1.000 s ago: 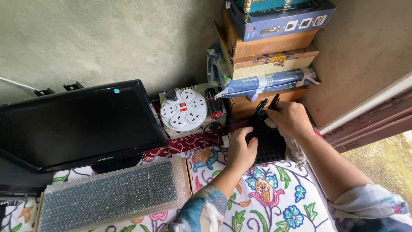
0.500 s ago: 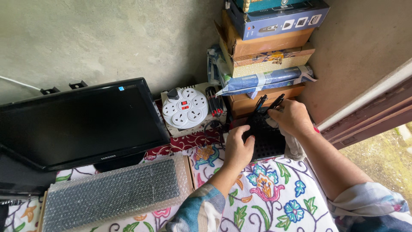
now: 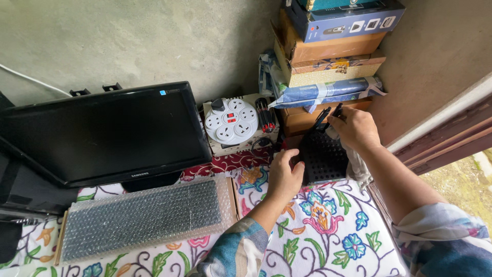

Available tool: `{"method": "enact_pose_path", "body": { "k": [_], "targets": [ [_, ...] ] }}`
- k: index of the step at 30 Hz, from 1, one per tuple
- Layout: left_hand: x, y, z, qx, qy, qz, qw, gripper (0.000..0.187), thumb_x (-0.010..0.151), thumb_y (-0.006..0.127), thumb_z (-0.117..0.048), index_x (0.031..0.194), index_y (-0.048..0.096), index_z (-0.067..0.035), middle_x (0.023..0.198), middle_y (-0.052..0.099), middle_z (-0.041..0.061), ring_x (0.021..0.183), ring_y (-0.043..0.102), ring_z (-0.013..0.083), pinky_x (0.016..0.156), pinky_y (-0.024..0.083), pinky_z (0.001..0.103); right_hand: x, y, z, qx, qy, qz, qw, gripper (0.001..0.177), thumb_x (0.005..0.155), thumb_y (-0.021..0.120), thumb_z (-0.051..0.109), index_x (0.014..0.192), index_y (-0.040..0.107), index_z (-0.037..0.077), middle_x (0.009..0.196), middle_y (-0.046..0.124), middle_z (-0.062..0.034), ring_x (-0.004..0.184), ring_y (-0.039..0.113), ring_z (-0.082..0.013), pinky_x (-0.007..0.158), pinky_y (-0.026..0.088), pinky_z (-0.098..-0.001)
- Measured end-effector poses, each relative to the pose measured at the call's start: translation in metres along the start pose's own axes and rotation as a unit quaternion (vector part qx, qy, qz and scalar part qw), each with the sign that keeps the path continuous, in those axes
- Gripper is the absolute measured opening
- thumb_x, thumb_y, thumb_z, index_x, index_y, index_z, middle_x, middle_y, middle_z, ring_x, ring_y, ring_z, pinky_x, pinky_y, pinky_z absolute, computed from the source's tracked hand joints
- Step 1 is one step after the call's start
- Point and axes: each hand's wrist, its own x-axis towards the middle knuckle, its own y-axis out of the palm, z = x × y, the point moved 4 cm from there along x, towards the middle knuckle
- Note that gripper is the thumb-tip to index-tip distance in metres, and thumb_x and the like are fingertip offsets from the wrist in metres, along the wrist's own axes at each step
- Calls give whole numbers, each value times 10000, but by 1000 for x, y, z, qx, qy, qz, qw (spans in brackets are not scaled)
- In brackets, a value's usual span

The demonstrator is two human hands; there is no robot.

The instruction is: The person wipes a circular plastic component with a cloth and then cleans several pens individually with the same cloth.

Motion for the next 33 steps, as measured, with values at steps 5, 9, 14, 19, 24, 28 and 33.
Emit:
{"method": "enact_pose_path", "body": {
  "k": [5, 9, 14, 19, 24, 28, 33],
  "targets": [
    [-3, -2, 1, 4, 36, -29, 999, 332, 901, 707, -136, 1198, 652, 1, 1213, 646, 220, 1168, 605, 393, 1020, 474, 456, 2, -1, 0, -28, 19, -4, 999, 367, 941, 737, 412, 1035, 748, 57, 909, 738, -210, 844, 713, -408, 780, 557, -487],
    [-7, 1, 3, -8, -2, -12, 1000, 333, 915, 693, -161, 1210, 647, -13, 1219, 651, 200, 1162, 618, 368, 1013, 485, 442, 0, 0, 3, -34, 43, -13, 998, 362, 915, 746, 395, 1074, 754, 70, 933, 745, -209, 850, 715, -401, 772, 558, -496],
    [-6, 6, 3, -19, 6, -10, 1000, 336, 919, 691, -160, 1218, 643, -13, 1224, 657, 195, 1167, 627, 361, 1024, 494, 434, -3, -2, 5, -23, 44, -11, 999, 360, 918, 750, 388, 1090, 764, 72, 931, 749, -207, 857, 721, -402, 783, 562, -488],
    [26, 19, -8, 48, 66, -33, 996, 415, 893, 716, -143, 1273, 615, -11, 1281, 635, 214, 1217, 589, 391, 1056, 463, 463, -5, 1, 1, -1, 67, 4, 998, 396, 897, 759, 390, 1089, 756, 44, 918, 751, -218, 839, 735, -399, 783, 570, -476],
    [74, 38, -31, 74, 34, -8, 997, 542, 836, 754, -161, 1322, 572, -4, 1291, 612, 213, 1222, 555, 409, 1035, 454, 466, 0, 8, -5, 26, 9, -24, 999, 413, 833, 783, 348, 1074, 746, 16, 910, 739, -241, 847, 724, -415, 772, 564, -487],
    [89, 48, -38, 91, -8, 21, 996, 486, 801, 782, -197, 1238, 638, -39, 1159, 663, 205, 1137, 601, 396, 955, 488, 471, 0, 14, -8, 16, 12, -22, 1000, 366, 866, 765, 346, 1047, 766, 28, 915, 729, -254, 871, 711, -428, 790, 559, -493],
    [98, 46, -34, 99, -17, 9, 995, 148, 895, 699, -134, 1013, 724, -48, 976, 726, 199, 943, 701, 397, 831, 548, 489, -2, 7, -2, 44, 45, -10, 998, 332, 890, 728, 346, 1020, 770, 43, 898, 741, -226, 862, 719, -405, 791, 557, -481]
  ]
}}
